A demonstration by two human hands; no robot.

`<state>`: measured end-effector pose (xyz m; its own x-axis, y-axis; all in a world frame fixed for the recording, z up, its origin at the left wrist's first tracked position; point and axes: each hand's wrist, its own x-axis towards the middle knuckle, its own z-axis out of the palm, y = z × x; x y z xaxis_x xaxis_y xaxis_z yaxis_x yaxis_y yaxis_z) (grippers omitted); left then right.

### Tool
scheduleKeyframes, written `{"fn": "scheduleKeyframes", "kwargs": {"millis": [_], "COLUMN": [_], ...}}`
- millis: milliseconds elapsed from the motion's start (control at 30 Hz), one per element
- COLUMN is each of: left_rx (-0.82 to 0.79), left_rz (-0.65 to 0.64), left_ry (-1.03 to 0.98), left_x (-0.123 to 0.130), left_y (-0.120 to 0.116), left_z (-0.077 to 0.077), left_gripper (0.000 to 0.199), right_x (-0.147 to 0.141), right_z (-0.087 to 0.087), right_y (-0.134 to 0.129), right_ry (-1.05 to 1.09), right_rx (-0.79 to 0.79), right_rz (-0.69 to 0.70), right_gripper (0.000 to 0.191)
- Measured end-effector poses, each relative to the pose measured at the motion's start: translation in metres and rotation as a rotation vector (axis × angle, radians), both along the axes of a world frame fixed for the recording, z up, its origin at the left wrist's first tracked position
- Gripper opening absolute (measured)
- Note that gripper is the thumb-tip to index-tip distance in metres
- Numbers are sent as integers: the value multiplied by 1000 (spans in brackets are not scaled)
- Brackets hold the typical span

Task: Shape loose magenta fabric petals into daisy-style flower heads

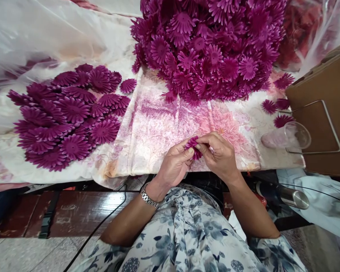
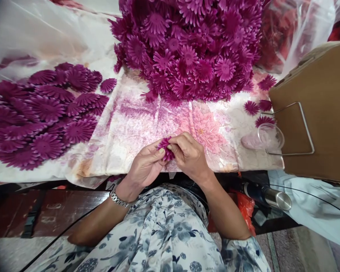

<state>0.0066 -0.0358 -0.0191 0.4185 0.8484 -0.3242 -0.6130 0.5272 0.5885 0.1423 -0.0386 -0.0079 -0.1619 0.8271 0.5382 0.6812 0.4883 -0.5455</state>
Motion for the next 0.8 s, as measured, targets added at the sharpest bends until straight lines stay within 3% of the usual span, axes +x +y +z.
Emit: {"fn": "scheduleKeyframes", "kwargs": {"millis": [67, 267, 333, 467, 500, 633, 800], "left_rx": [-9, -45, -53, -22, -16, 16, 24], "left_rz": [23, 80, 109, 114, 95, 48, 90], "left_ry": [26, 56, 68, 88, 87, 84, 103], "left_x": [0, -3, -3, -2, -1, -1, -1], "left_y": [1, 4, 5, 7, 7, 6, 5], "left_z": [0, 3, 4, 5, 6, 5, 3], "left_gripper": [22, 24, 20, 20, 21, 27, 30], "right_x": [5, 44, 43, 18, 11, 0, 1], "right_z": [0, 3, 6, 6, 5, -3, -1], "right_y": [5, 30, 28, 14, 11, 8, 8], "right_ry": [22, -195, -205, -95, -74, 11, 94], "right_rx": [3, 111, 117, -23, -65, -135, -129], "right_rz": [-59, -489, -424, 69, 135, 117, 64], "right_gripper": [9, 12, 17, 11, 9, 5, 10]}}
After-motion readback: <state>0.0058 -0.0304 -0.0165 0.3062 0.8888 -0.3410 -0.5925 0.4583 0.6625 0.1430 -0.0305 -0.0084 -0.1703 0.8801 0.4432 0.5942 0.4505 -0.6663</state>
